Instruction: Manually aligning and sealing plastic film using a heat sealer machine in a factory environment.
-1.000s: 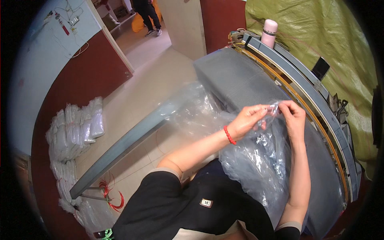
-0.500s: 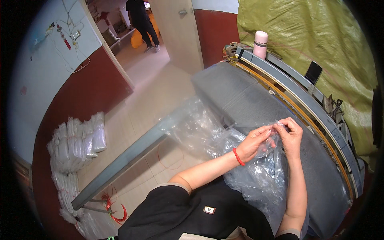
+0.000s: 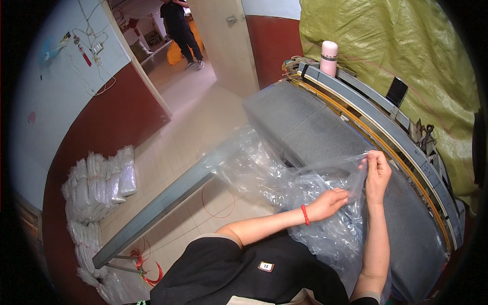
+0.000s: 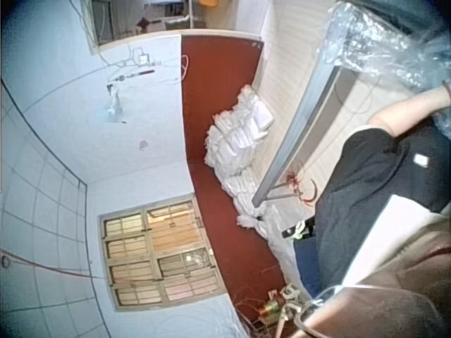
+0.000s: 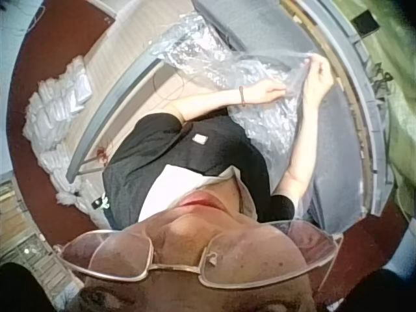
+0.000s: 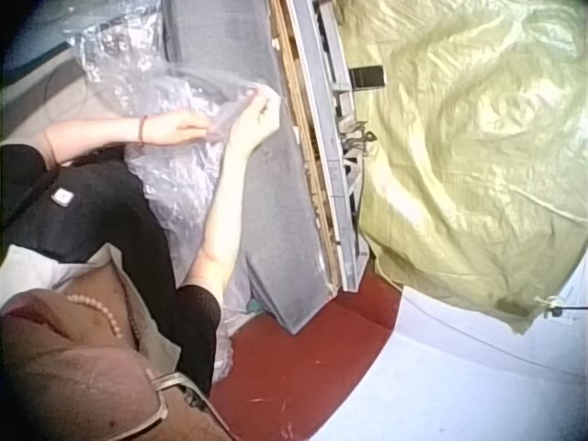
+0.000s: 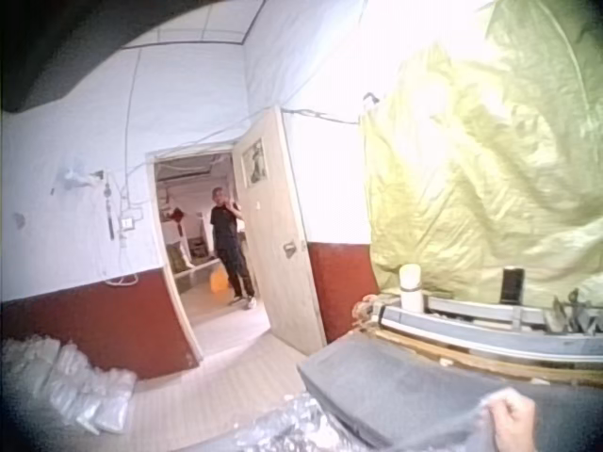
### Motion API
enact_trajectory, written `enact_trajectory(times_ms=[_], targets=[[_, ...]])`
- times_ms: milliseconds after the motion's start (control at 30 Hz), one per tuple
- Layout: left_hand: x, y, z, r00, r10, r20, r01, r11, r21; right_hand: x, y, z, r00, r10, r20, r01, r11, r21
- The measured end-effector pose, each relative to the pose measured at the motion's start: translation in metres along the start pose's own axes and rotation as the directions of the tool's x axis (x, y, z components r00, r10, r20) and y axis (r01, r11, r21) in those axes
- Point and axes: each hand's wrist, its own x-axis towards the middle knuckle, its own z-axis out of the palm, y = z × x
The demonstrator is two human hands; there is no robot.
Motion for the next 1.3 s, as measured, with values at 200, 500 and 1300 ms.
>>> enact_trajectory(times_ms=[200,500,1300], targets=[[0.007,0.064,-0.036,0.875,0.468,0.124,-0.449,0.688,0.571,0.001,0.001,-0.012,0.990,-0.094,-0.108,0.091,0.995,-0.031],[0.018,0.025,-0.053,0.969,0.203,0.141,-0.247,0.829,0.501,-0.012,-0.021,-0.021,0.988,-0.094,-0.119,0.093,0.996,-0.013],[0.091,0.045,-0.266,0.456,0.858,0.236,-0.221,-0.148,0.964,-0.290,-0.010,-0.596,0.478,-0.341,-0.809,-0.814,0.172,-0.554]])
